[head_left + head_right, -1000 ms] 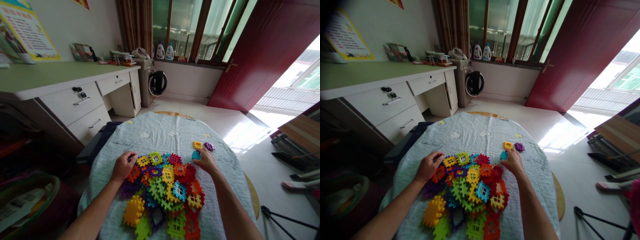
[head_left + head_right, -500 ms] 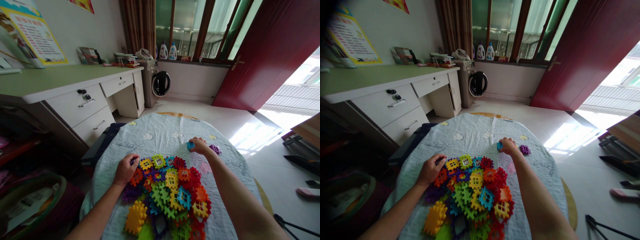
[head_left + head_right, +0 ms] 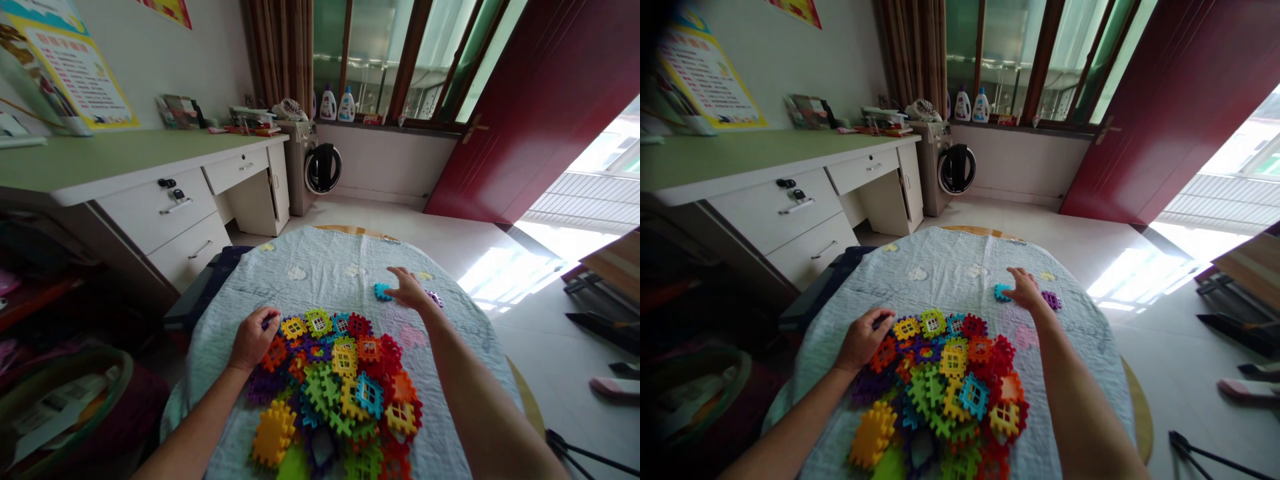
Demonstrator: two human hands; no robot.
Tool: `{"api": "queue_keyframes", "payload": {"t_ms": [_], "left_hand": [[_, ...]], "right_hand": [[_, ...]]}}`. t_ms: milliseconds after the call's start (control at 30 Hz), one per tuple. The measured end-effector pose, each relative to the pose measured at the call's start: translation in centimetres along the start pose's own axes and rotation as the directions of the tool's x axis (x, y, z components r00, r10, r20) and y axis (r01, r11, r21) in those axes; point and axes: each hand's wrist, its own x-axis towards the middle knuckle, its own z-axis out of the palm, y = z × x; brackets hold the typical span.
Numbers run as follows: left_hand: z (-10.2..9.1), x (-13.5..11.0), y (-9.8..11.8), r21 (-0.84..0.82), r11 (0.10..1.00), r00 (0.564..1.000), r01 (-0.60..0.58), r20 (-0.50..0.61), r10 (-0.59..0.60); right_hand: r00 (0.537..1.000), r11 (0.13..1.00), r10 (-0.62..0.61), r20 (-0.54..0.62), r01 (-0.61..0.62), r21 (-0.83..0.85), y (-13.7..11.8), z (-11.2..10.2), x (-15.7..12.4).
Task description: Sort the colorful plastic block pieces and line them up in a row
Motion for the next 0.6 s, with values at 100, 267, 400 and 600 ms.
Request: {"api": "queue_keyframes", "payload": {"t_ms": [100, 267, 400, 600], "left_hand": [[0.0, 0.0, 0.0, -0.004, 1.0, 1.0, -0.008, -0.002, 0.008], [0.1, 0.1, -0.1, -0.011, 1.0, 1.0, -0.015, -0.009, 0.014], [0.1, 0.1, -0.2, -0.008, 1.0, 1.0, -0.017, -0.008, 0.017], [0.1, 0.1, 0.1, -0.001, 1.0, 1.0, 0.01, -0.003, -0.01]], "right_hand": [[0.948, 0.964, 0.081, -0.309, 0.004, 0.266, 1.5, -0.6, -2.7], [0.91, 0.841, 0.272, -0.313, -0.067, 0.537, 2.4, 0.6, -9.7], [0.933, 0.806, 0.308, -0.187, -0.151, 0.572, 1.5, 3.0, -13.8], [0.901, 0.87, 0.299, -0.315, -0.122, 0.478, -0.2, 4.6, -15.0]]}}
